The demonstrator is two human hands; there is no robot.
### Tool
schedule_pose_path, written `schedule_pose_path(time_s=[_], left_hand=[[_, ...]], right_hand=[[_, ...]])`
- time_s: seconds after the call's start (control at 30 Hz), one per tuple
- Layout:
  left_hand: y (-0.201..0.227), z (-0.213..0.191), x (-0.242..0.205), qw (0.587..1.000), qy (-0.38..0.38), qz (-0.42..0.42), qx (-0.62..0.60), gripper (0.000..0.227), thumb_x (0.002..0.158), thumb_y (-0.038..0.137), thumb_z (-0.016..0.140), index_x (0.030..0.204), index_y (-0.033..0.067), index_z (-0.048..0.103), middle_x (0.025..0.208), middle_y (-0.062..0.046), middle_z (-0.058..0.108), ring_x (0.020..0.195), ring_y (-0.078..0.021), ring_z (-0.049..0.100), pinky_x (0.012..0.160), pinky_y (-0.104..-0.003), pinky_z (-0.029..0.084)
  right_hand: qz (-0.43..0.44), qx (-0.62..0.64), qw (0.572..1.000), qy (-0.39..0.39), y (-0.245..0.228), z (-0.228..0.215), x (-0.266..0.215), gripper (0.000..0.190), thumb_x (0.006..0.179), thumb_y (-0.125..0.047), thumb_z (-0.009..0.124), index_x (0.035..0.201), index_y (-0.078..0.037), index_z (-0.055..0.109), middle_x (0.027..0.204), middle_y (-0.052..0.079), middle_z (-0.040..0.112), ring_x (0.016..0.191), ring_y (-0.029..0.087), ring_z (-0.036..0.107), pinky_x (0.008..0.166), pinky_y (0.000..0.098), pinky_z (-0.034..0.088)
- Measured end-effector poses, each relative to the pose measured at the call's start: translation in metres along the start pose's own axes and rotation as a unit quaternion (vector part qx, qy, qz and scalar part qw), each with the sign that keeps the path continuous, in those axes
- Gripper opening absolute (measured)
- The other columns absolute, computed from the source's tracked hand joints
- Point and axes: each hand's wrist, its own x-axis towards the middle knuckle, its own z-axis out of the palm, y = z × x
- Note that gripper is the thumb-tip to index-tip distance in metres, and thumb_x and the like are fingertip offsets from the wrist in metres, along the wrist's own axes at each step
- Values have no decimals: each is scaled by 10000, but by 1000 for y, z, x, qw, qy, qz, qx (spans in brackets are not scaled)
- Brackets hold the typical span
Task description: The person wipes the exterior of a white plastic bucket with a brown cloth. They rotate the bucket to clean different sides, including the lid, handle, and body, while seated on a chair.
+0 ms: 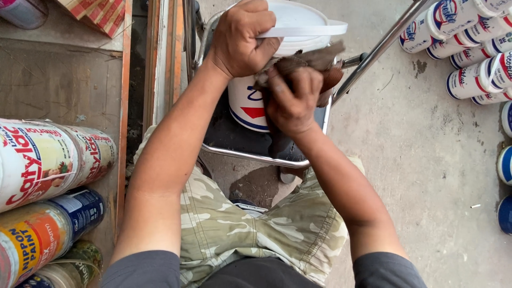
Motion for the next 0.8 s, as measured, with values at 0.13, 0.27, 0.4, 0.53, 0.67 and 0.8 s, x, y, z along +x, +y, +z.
schedule_pose_path(time_s=[0.13, 0.27, 0.4, 0.53, 0.67, 0.8], left_hand=[[-3, -4, 1, 996, -69, -18, -61, 447, 878, 278, 606, 590, 61, 343, 592, -30, 333, 520, -182, 338, 483, -351, 230], [-13, 6, 3, 998, -45, -27, -45, 368, 815, 199, 648, 605, 78, 371, 597, -40, 378, 526, -204, 386, 487, -363, 279], [-17, -1, 1, 997, -68, -23, -42, 434, 854, 198, 670, 602, 64, 342, 596, -39, 342, 540, -199, 359, 501, -367, 255], [-15, 0, -12, 998, -26, -24, -57, 406, 846, 182, 654, 592, 79, 355, 595, -34, 351, 516, -174, 331, 446, -334, 227], [-6, -3, -17, 999, -13, -29, -20, 394, 848, 213, 625, 603, 49, 364, 596, -51, 344, 518, -204, 355, 448, -361, 215], [-7, -4, -12, 999, 13, 24, -36, 385, 824, 133, 610, 590, 44, 317, 582, -63, 296, 543, -211, 307, 491, -373, 208]], right_hand=[[-192, -98, 958, -192, -19, 1, -14, 282, 821, -146, 415, 1038, -164, 594, 975, 59, 518, 792, 202, 475, 610, 328, 350], [-97, -145, 977, -118, -20, -2, 23, 124, 895, -234, 494, 919, -175, 600, 825, 43, 434, 712, 230, 370, 623, 356, 286], [-71, -129, 966, -213, -39, 15, -29, 258, 811, -201, 467, 1050, -162, 558, 963, 39, 477, 769, 215, 425, 617, 366, 305], [-159, -29, 941, -299, -45, 13, -109, 376, 826, -220, 453, 1177, -133, 551, 1094, 69, 512, 725, 197, 445, 551, 345, 347], [-173, 23, 929, -327, -16, -13, -135, 398, 709, -260, 459, 1087, -261, 584, 1007, -89, 504, 804, 142, 395, 701, 324, 308], [42, 261, 888, -378, 1, -49, -104, 290, 659, -80, 489, 928, -68, 595, 783, 80, 494, 693, 277, 469, 652, 376, 340]])
